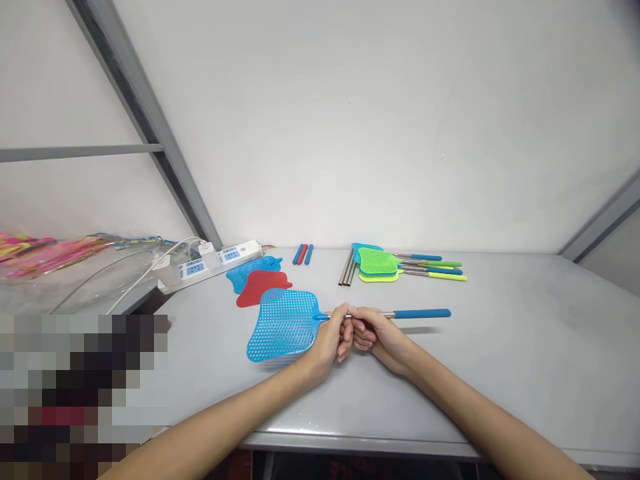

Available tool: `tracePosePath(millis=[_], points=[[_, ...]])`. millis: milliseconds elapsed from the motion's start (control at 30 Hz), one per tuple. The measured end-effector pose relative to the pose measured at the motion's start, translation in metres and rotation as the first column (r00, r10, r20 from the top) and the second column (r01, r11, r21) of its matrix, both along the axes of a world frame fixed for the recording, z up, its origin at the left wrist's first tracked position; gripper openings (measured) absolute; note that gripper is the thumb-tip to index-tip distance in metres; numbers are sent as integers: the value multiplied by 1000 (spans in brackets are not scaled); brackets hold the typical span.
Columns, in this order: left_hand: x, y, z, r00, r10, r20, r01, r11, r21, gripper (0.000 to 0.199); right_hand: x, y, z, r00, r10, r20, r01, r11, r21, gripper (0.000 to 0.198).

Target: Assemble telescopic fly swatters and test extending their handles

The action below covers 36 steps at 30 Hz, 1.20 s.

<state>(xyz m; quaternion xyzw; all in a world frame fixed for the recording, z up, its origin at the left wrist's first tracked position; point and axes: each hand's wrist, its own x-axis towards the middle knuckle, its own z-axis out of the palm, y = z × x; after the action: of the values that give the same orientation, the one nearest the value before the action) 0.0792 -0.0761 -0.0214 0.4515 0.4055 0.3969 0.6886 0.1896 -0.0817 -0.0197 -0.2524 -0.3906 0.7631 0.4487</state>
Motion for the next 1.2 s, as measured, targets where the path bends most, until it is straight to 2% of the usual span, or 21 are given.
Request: tracePosePath(millis=[500,800,1200], points=[[1,0,1,998,33,-56,-33,999,-7,45,-2,0,1,1000,-18,0,18,999,-30,32],[-1,3,-1,1000,-2,16,2,1000,-9,42,-1,1,-1,999,-12,-33,10,999,-50,32],[0,3,1,998,5,-57,-3,999,32,45,-3,4,-2,999,-13,-50,8,996,-91,33]])
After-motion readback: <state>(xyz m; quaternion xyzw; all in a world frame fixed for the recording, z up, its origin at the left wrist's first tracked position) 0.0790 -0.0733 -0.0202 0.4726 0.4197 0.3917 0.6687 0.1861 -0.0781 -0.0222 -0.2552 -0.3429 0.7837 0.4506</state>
